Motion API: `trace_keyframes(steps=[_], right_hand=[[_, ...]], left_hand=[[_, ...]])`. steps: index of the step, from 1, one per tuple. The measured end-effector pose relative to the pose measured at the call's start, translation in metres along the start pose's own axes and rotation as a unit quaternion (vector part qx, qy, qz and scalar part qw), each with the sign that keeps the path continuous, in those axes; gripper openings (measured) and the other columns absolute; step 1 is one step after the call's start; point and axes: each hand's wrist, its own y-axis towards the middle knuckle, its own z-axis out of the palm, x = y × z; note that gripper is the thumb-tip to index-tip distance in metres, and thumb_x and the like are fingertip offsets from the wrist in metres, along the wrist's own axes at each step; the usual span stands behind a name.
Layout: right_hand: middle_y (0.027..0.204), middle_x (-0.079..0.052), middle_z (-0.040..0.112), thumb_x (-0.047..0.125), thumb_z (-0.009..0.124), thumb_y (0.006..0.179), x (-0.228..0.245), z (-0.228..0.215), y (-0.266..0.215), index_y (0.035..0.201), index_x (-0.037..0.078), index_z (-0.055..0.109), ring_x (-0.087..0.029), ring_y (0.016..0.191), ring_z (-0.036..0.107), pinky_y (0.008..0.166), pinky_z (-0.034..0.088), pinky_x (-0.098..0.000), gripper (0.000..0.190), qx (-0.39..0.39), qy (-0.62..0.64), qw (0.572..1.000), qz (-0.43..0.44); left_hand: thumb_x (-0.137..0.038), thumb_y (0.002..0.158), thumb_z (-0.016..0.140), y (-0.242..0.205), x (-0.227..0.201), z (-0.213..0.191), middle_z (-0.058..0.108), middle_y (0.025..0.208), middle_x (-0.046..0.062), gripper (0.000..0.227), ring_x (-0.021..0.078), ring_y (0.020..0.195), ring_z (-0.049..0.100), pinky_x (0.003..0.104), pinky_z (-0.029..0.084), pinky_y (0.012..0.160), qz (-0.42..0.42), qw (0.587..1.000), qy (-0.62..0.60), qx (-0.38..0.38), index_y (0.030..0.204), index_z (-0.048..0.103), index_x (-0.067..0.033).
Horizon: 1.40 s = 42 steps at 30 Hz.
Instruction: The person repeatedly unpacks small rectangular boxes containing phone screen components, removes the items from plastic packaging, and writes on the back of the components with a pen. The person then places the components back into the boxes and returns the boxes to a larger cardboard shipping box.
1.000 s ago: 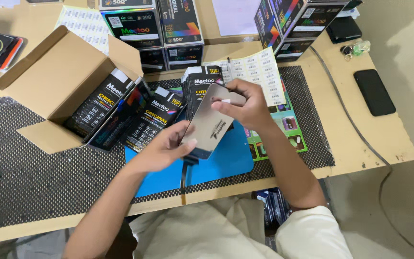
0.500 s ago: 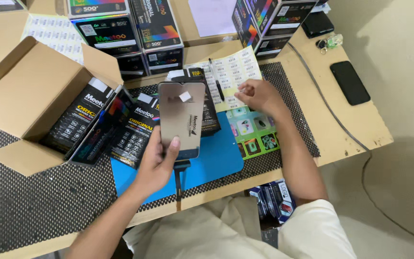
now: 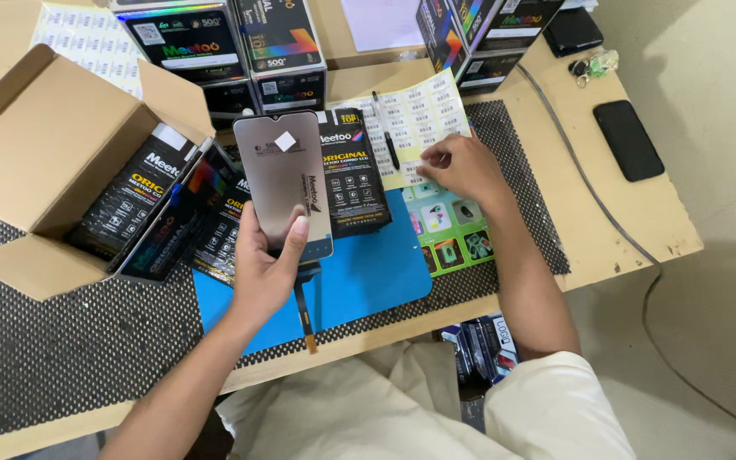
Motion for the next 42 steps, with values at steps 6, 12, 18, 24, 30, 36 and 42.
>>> trace_keyframes(steps=[6,12,18,24,30,36,42], right_hand=[[0.097,-0.006,0.076,0.033,0.08,0.089,0.004,-0.001,-0.001,0.107,0.017,0.082,-0.024,0.094,0.075,0.084,0.056,-0.0375,0.025,0.008,-0.011,1.0,0.008],[0.096,-0.012,0.075,0.034,0.079,0.089,0.007,-0.001,-0.003,0.107,0.013,0.082,-0.031,0.097,0.074,0.086,0.056,-0.0429,0.028,0.011,-0.014,1.0,0.003],[0.097,-0.01,0.074,0.044,0.079,0.084,0.015,0.0,-0.003,0.107,0.011,0.079,-0.03,0.102,0.072,0.091,0.055,-0.0462,0.04,0.012,-0.032,0.999,0.013],[0.096,-0.008,0.073,0.041,0.078,0.086,0.017,-0.001,-0.003,0.107,0.011,0.079,-0.029,0.102,0.071,0.091,0.055,-0.0455,0.036,0.01,-0.045,0.999,0.003],[0.096,-0.01,0.071,0.037,0.08,0.085,0.014,0.0,-0.002,0.103,0.011,0.077,-0.03,0.101,0.071,0.091,0.054,-0.0459,0.032,0.005,-0.019,1.0,-0.012],[0.097,-0.012,0.072,0.039,0.081,0.087,0.012,0.002,-0.003,0.106,0.01,0.078,-0.031,0.099,0.072,0.09,0.055,-0.045,0.035,0.006,-0.017,1.0,-0.017],[0.098,-0.011,0.072,0.037,0.083,0.085,0.014,-0.001,-0.004,0.106,0.01,0.079,-0.028,0.098,0.072,0.089,0.055,-0.0438,0.034,0.008,-0.008,1.0,0.0]], left_hand=[[-0.018,0.1,0.066,-0.003,0.006,-0.001,0.067,0.103,0.005,0.027,0.0142,0.118,0.061,0.047,0.046,0.114,-0.02,1.0,-0.021,0.0,0.119,0.05,-0.0076],[-0.018,0.101,0.064,-0.004,-0.001,0.0,0.066,0.101,0.004,0.025,0.0142,0.116,0.062,0.048,0.048,0.112,-0.021,1.0,-0.016,0.006,0.12,0.051,-0.0091],[-0.02,0.107,0.054,0.0,0.005,-0.002,0.068,0.096,0.008,0.019,0.0193,0.11,0.065,0.054,0.046,0.109,-0.02,1.0,-0.009,0.021,0.119,0.05,-0.0068],[-0.021,0.108,0.053,0.002,-0.001,-0.001,0.068,0.094,0.007,0.016,0.0151,0.11,0.062,0.05,0.045,0.112,-0.004,1.0,0.01,0.021,0.116,0.05,-0.0077],[-0.021,0.108,0.052,0.006,0.0,0.001,0.071,0.093,0.005,0.014,0.0134,0.105,0.063,0.05,0.043,0.113,0.01,1.0,0.009,0.02,0.115,0.051,-0.0088],[-0.022,0.109,0.051,0.008,-0.005,0.0,0.071,0.093,0.004,0.013,0.0102,0.102,0.061,0.05,0.043,0.113,0.013,1.0,0.004,0.017,0.114,0.049,-0.01],[-0.022,0.109,0.052,0.004,-0.004,0.0,0.069,0.09,0.004,0.014,0.0109,0.101,0.063,0.052,0.042,0.114,0.001,1.0,0.012,0.017,0.115,0.051,-0.0098]])
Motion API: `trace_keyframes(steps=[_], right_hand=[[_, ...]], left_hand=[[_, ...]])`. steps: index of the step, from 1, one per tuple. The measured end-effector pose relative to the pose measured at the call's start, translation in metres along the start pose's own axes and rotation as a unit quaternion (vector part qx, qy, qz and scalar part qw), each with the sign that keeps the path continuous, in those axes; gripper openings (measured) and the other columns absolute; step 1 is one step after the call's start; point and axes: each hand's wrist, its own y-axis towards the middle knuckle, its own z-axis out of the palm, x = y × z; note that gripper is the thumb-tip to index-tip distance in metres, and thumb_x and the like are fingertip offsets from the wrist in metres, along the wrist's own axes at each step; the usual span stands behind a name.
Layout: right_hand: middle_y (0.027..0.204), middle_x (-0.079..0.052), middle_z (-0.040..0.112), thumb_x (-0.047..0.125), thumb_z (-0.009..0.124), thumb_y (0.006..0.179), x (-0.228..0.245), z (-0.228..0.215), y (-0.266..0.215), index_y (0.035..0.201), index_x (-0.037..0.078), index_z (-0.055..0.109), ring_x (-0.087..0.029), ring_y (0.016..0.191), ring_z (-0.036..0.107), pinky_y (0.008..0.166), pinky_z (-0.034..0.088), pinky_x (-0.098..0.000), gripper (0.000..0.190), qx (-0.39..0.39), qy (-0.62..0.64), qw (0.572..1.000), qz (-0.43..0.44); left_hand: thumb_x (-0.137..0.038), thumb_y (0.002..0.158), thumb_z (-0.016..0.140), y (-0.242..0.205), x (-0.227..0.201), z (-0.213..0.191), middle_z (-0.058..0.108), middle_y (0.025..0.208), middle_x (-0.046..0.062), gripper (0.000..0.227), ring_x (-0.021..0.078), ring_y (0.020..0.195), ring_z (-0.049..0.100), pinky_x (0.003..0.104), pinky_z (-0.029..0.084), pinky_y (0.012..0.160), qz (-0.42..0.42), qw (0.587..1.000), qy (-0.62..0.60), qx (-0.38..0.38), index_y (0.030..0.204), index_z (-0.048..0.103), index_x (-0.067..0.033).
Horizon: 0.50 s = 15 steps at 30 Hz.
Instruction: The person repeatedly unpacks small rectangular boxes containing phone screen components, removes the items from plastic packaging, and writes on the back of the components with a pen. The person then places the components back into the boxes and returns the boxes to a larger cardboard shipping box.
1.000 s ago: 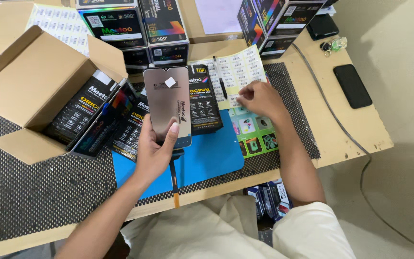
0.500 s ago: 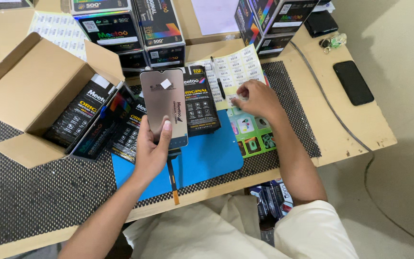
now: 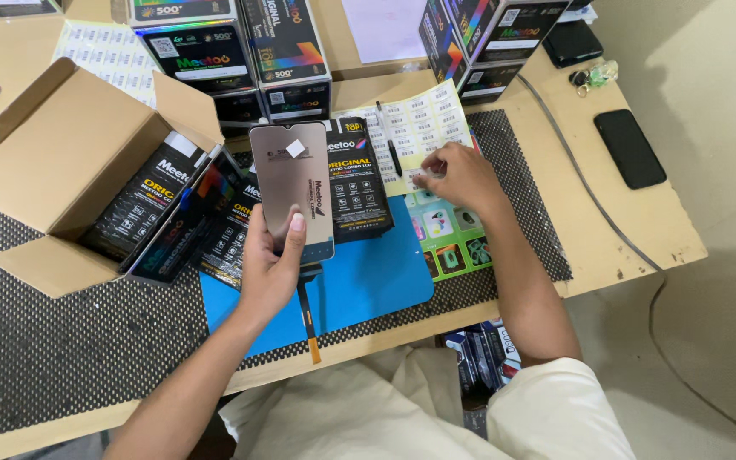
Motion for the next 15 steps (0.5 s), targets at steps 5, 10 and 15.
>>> trace_keyframes(steps=[5,10,15], right_hand=[[0.099,-0.01,0.072,0.034,0.084,0.084,0.003,-0.003,-0.001,0.107,0.011,0.078,-0.028,0.099,0.072,0.09,0.055,-0.0436,0.033,0.001,0.001,1.0,0.002],[0.097,-0.014,0.07,0.032,0.086,0.084,-0.007,0.005,0.002,0.106,0.007,0.074,-0.033,0.098,0.071,0.09,0.054,-0.0463,0.035,-0.007,0.03,0.999,-0.01],[0.101,-0.012,0.071,0.038,0.084,0.087,0.001,0.004,-0.002,0.108,0.008,0.077,-0.028,0.1,0.072,0.091,0.055,-0.0429,0.037,-0.006,-0.002,1.0,0.001]], left_hand=[[-0.023,0.108,0.052,-0.003,0.009,0.0,0.069,0.089,0.003,0.015,0.0114,0.1,0.064,0.051,0.044,0.113,-0.006,1.0,0.0,-0.001,0.116,0.05,-0.0095],[-0.023,0.108,0.053,-0.003,0.001,0.001,0.067,0.087,0.003,0.016,0.0112,0.101,0.062,0.051,0.043,0.112,-0.006,1.0,0.01,0.001,0.115,0.051,-0.0095],[-0.025,0.108,0.052,0.001,-0.007,0.0,0.068,0.086,0.002,0.016,0.0083,0.095,0.059,0.046,0.048,0.108,-0.008,1.0,0.013,-0.004,0.115,0.05,-0.01]])
